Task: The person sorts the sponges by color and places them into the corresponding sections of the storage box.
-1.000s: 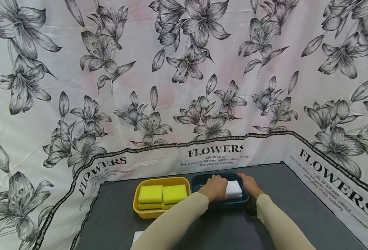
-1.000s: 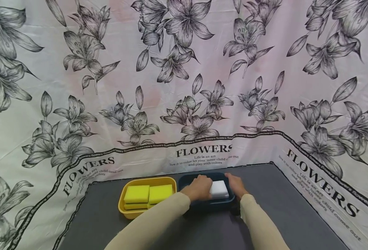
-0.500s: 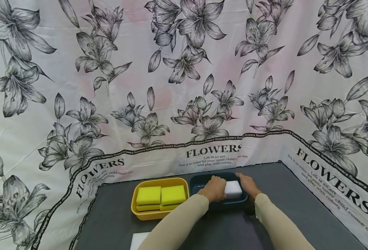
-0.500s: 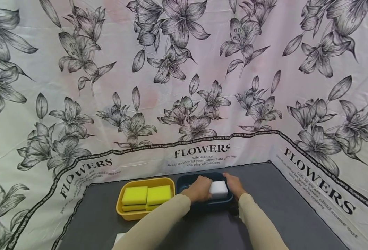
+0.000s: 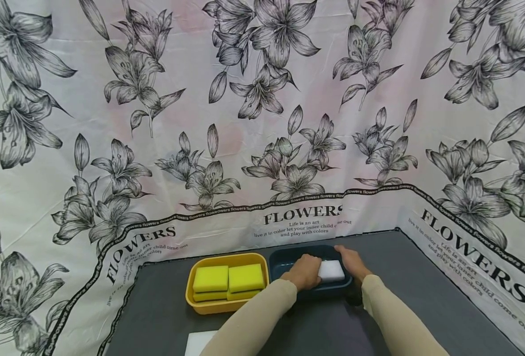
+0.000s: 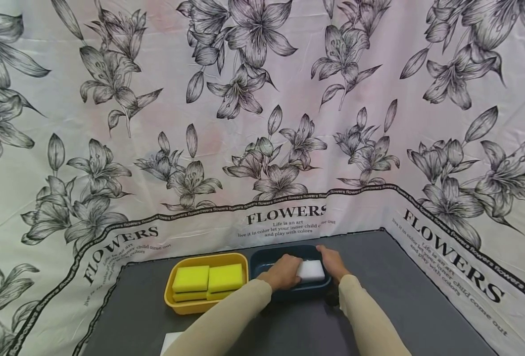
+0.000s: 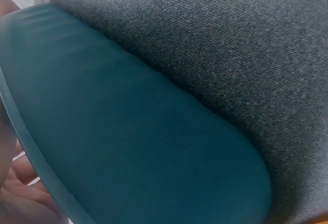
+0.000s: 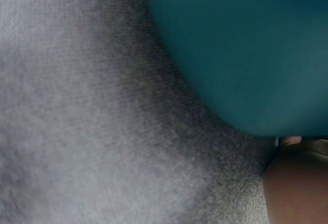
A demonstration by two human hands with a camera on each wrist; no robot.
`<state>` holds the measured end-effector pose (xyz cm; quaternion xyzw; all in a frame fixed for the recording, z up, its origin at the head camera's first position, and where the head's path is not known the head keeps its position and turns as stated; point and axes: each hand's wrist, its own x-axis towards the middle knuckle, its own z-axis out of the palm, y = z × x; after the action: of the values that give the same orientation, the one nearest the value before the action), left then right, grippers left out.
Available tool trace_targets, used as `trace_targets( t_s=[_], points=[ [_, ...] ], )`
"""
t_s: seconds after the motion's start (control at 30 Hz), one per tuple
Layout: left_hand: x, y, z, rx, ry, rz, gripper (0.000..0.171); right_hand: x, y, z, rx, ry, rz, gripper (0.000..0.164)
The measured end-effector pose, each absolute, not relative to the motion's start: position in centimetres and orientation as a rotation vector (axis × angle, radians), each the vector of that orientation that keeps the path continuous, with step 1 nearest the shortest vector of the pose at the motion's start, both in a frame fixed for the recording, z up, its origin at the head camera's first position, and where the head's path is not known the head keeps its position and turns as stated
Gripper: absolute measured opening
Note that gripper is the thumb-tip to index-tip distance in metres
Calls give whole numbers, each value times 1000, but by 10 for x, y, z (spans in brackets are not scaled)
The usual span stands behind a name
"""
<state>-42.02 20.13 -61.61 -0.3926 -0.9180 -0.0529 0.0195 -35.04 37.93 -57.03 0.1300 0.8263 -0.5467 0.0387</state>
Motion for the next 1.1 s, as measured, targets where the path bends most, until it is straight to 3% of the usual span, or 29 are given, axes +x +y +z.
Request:
trace_targets(
  t_s=[0.13, 0.4, 0.7, 1.1],
  points=[
    [-415, 199, -610, -1177, -2852, -200, 34, -352, 379, -570, 400, 2524, -1686, 72],
    [-354, 171, -514, -1111, -2971, -274, 33, -352, 379, -570, 419, 2497, -1687, 73],
    [-351, 163, -496, -1102, -3026, -198, 43, -352, 380, -567, 416, 2500, -1696, 72],
    [-338, 127, -464, -1159, -3120, -327, 37, -348, 380, -566, 348, 2506, -1683, 74]
  ],
)
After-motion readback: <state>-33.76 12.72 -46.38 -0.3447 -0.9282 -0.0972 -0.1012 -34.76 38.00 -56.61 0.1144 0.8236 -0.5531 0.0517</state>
